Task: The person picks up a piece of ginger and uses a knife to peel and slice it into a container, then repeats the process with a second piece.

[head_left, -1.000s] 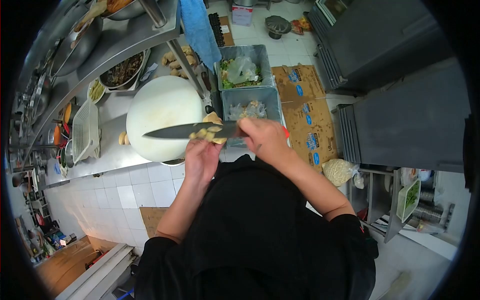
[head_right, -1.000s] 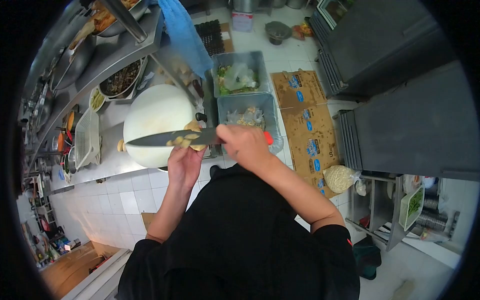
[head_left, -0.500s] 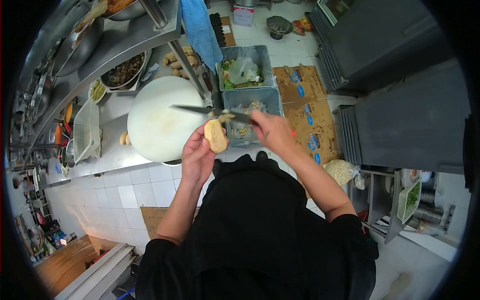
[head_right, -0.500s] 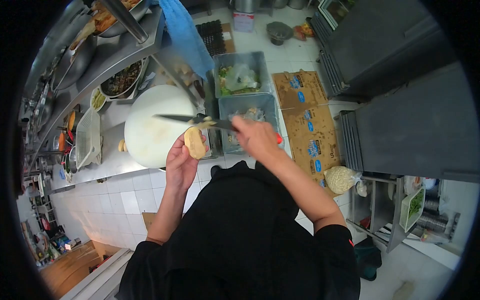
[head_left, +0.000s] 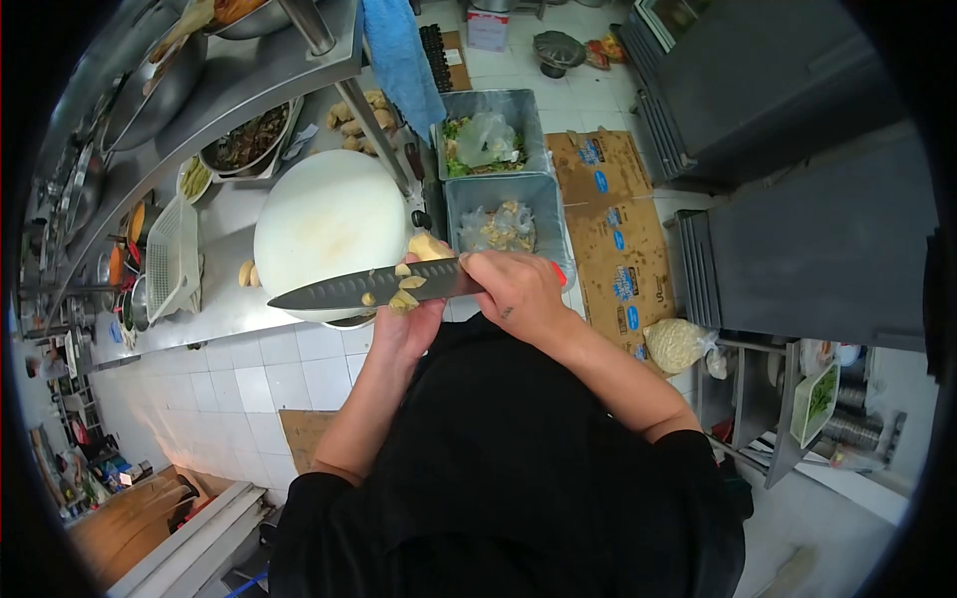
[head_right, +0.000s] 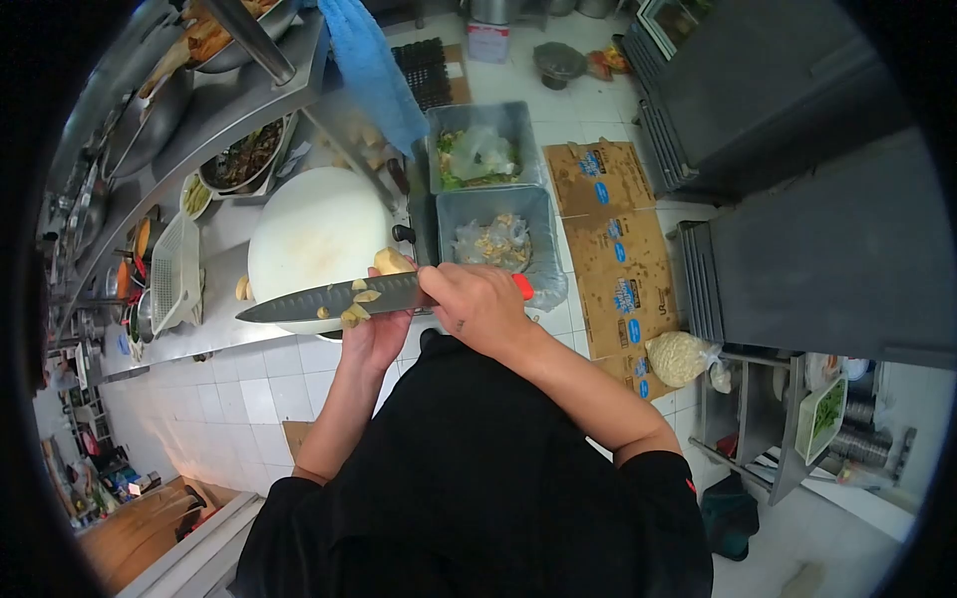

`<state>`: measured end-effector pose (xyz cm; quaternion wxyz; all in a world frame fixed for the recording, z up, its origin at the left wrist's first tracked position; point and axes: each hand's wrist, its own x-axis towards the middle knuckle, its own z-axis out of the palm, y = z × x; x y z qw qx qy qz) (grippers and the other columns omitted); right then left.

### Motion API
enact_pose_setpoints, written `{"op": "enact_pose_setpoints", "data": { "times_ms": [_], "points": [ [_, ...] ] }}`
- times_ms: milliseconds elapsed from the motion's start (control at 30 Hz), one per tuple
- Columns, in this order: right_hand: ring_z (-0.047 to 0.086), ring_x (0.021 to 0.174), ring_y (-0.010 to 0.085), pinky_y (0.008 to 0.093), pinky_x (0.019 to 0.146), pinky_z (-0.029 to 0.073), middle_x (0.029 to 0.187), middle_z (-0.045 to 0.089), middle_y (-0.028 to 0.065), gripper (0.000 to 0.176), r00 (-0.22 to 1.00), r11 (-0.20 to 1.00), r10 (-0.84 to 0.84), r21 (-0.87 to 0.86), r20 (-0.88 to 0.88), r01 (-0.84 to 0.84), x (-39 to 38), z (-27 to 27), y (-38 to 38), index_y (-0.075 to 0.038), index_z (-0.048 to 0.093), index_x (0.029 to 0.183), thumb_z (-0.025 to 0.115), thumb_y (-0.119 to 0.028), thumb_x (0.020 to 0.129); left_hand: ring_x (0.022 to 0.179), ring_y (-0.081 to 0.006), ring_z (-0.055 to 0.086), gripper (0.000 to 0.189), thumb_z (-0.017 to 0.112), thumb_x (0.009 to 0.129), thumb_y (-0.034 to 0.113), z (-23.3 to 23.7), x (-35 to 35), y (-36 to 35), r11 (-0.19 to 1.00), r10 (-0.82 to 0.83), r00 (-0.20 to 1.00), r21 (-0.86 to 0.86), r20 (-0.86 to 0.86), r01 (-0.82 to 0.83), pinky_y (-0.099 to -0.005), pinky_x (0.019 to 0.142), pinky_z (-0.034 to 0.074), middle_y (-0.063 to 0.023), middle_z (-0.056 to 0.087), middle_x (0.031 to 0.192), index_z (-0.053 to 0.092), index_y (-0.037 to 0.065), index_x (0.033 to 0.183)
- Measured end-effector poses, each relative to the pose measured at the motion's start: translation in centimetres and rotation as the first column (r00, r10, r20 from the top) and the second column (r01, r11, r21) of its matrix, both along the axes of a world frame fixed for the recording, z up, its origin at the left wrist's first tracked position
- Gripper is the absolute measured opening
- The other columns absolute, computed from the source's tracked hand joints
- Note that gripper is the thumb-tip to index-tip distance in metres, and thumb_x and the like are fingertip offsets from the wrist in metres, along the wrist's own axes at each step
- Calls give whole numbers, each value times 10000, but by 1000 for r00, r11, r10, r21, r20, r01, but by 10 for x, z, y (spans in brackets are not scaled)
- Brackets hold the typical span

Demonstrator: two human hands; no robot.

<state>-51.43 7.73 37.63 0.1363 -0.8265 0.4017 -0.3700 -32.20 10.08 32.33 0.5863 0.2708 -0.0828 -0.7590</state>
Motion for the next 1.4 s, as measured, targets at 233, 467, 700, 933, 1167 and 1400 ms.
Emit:
{"op": "enact_pose_setpoints", "data": {
  "times_ms": [233,467,700,933,1167,1400],
  "points": [
    [659,668,339,463,568,507,744,623,88,249,999,999,34,-40,18,-33,-4,-9,-6,-85,537,929,701,-28,751,1208,-211,624,444,673,1024,347,5,-3,3,999,43,999,-26,6,-43,-359,1040,511,-87,651,1296,570,43,1330],
    [669,721,365,480,590,504,788,660,99,239,993,985,-76,149,-91,89,-28,-35,-17,-94,527,931,712,-53,785,1215,-222,617,483,671,1024,294,5,-1,3,997,44,998,-68,46,-40,-386,1061,509,-96,625,1317,501,36,1395],
    [678,753,360,480,605,506,801,661,105,279,999,998,43,51,10,-44,-10,-7,-13,-98,521,949,726,-43,769,1232,-223,612,411,666,1015,151,7,1,3,997,46,999,-56,22,-45,-409,1099,488,-99,627,1318,522,38,1383],
    [674,725,362,480,583,499,789,654,110,258,999,991,-39,129,-26,42,-24,-15,-17,-76,514,925,708,-18,765,1280,-231,579,500,681,1016,200,13,0,6,991,24,999,-132,41,-18,-407,1130,460,-99,580,1384,474,50,1445],
    [679,724,353,462,591,516,786,666,104,245,1000,999,21,45,14,-22,-13,-1,-19,-92,544,940,701,-15,768,1300,-249,573,605,715,993,255,19,2,7,977,36,990,-213,134,-6,-432,1138,449,-105,580,1407,450,47,1495],
    [684,742,387,505,628,514,823,708,127,174,977,929,-196,304,-81,212,-52,-50,-25,-87,557,970,682,-27,864,1320,-278,564,733,702,996,313,26,5,4,982,-13,984,-184,178,47,-392,1153,443,-149,537,1445,337,49,1575]
  ]
}}
